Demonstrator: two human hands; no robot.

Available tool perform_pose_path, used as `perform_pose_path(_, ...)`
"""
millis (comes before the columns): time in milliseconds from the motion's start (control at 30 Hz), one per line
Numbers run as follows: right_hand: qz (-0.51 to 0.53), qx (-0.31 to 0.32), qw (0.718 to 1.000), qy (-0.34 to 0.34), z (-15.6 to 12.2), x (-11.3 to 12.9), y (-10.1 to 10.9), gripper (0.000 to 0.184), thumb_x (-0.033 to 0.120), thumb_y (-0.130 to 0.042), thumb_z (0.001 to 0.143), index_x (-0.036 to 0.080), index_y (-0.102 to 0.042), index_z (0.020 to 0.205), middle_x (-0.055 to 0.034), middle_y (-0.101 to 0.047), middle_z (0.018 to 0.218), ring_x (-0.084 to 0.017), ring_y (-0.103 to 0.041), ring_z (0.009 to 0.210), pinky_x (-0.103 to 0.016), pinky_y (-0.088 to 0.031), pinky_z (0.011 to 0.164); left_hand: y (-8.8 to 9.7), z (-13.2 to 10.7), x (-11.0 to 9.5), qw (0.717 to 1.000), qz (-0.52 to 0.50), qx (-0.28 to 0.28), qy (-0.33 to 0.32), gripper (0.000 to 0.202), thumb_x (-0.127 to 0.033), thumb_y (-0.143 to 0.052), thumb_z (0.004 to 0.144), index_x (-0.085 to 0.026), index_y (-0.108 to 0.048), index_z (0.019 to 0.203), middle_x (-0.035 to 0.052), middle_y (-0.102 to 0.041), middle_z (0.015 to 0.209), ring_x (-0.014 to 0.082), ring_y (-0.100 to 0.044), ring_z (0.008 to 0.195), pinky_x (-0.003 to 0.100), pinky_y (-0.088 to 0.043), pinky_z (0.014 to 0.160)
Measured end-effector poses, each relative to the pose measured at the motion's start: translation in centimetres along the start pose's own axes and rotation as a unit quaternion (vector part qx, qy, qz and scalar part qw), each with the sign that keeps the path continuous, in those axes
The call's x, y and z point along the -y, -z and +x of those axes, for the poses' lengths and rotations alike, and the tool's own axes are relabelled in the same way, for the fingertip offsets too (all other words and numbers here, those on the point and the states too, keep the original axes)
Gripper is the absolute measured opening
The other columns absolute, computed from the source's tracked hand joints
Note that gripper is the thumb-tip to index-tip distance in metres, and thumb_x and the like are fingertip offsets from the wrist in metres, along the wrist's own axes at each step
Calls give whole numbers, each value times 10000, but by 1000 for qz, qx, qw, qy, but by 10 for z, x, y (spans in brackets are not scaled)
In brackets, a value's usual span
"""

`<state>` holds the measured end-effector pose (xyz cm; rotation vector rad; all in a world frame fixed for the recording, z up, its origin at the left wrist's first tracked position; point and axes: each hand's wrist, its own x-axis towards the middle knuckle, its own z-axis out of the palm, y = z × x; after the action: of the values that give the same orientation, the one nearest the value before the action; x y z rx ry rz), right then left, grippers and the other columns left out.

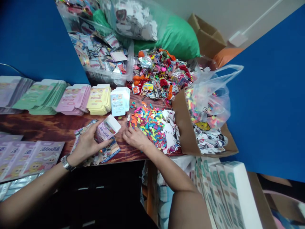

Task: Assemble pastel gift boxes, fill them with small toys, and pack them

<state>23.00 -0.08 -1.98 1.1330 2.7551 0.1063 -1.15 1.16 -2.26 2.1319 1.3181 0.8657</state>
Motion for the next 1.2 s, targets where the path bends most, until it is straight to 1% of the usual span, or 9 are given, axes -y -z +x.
perform_pose_path(100, 53, -49, 997, 30, -1, -8, 0, 260, 144, -420, 999, 182, -610, 1173, -97, -701, 1028, -196, -606, 929, -335, -505, 771, -1, -3, 2, 1000, 1, 5, 15, 776, -439, -717, 772, -184, -399, 1432, 132, -599, 1322, 300, -596, 1199, 425, -484, 1009)
perform_pose_path(167, 134, -180, 974, -29, -4, -11, 7, 272, 163, -449, 995, 221, -583, 1225, -76, -695, 1032, -180, -623, 933, -326, -516, 803, 0, -4, 3, 1000, -3, 7, 23, 786, -424, -720, 768, -190, -388, 1441, 132, -581, 1356, 302, -578, 1232, 432, -472, 1033)
perform_pose_path(267, 317, -401, 838, -191, -6, -2, 26, 372, 190, -496, 981, 273, -458, 1343, -61, -672, 1096, -161, -656, 938, -313, -550, 812, 1, -5, 2, 999, -23, 12, 34, 794, -404, -716, 774, -207, -363, 1457, 125, -546, 1411, 296, -555, 1271, 438, -456, 1062)
perform_pose_path(367, 433, -454, 739, -248, 1, 16, 44, 341, 225, -535, 969, 294, -465, 1296, -48, -679, 1087, -165, -680, 925, -322, -581, 774, 0, -4, -3, 998, -45, 21, 41, 796, -438, -720, 774, -207, -371, 1451, 132, -546, 1409, 299, -556, 1272, 448, -461, 1057)
perform_pose_path(567, 312, -433, 830, -161, 21, 31, 55, 203, 171, -622, 909, 278, -669, 1074, -34, -735, 1003, -206, -634, 1032, -416, -540, 937, -5, -6, -10, 998, -61, 9, 27, 782, -484, -732, 765, -197, -404, 1414, 136, -578, 1350, 284, -585, 1237, 432, -485, 1044)
perform_pose_path(733, 299, -337, 886, -111, 17, 24, 56, 183, 259, -600, 927, 255, -720, 1064, -100, -630, 1298, -256, -538, 1246, -507, -469, 1045, -2, -8, -7, 997, -71, 2, 20, 848, -473, -720, 791, -210, -304, 1481, 148, -495, 1450, 289, -526, 1316, 446, -457, 1087)
perform_pose_path(867, 344, -288, 889, -88, 9, 14, 61, 257, 206, -526, 956, 240, -688, 1152, -120, -590, 1325, -222, -570, 1223, -441, -503, 1011, 3, -8, -3, 998, -63, 3, -31, 970, -432, -718, 810, -232, -123, 1548, 163, -370, 1547, 302, -435, 1398, 460, -421, 1120)
perform_pose_path(1067, 381, -264, 878, -119, 14, 23, 64, 357, 211, -542, 962, 257, -576, 1315, -72, -674, 1231, -174, -647, 1116, -319, -539, 957, 4, -9, -2, 995, -45, 24, -83, 646, -380, -676, 848, -263, -360, 1399, 118, -568, 1274, 256, -600, 1162, 408, -525, 954)
perform_pose_path(1200, 405, -300, 843, -185, 19, 38, 61, 381, 191, -540, 954, 266, -560, 1327, -53, -678, 1252, -159, -666, 1090, -290, -556, 925, 5, -11, -2, 994, -30, 15, -102, 700, -350, -656, 862, -250, -292, 1451, 138, -541, 1338, 267, -572, 1223, 404, -521, 969)
